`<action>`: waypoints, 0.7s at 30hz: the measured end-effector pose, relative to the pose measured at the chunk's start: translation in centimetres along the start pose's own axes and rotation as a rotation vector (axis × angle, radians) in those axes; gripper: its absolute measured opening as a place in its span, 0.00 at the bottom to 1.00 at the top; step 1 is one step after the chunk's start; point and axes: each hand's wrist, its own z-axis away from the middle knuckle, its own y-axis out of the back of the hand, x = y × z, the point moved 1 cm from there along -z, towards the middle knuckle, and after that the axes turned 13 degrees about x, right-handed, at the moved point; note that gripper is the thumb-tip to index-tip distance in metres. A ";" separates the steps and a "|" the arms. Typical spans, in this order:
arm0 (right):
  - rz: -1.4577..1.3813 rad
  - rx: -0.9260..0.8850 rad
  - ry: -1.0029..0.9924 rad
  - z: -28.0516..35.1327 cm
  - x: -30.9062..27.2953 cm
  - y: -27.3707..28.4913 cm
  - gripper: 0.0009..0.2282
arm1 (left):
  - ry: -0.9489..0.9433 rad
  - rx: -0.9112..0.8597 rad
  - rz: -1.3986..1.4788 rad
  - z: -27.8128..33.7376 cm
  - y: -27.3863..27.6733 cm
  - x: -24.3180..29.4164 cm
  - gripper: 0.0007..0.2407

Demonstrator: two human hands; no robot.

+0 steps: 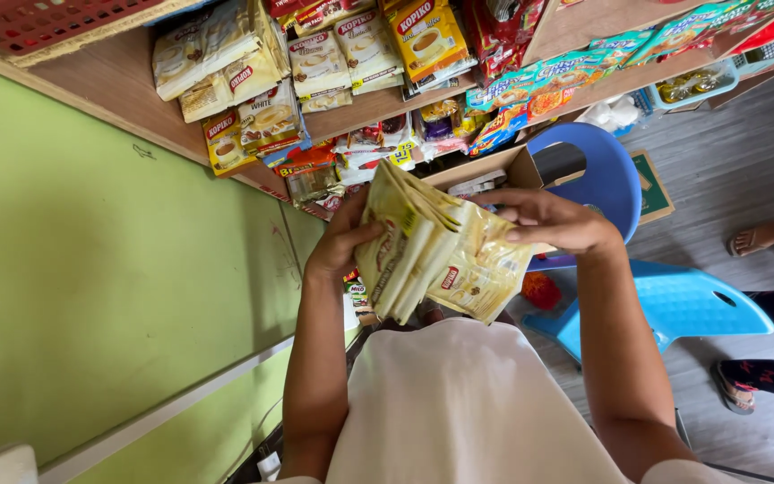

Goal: Picking grocery items from shelves to pack into a box and labeling a can using a price gun.

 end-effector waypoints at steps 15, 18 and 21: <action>-0.315 0.573 0.063 -5.0 3.7 -9.8 0.20 | 0.055 0.210 0.453 0.3 -0.7 -6.4 0.19; -0.214 0.661 0.130 -5.8 6.1 -10.9 0.19 | -0.032 0.182 0.416 -0.1 -2.9 -6.9 0.19; -0.335 0.681 0.196 -6.2 7.8 -10.5 0.18 | -0.106 0.258 0.353 0.5 -4.6 -5.8 0.20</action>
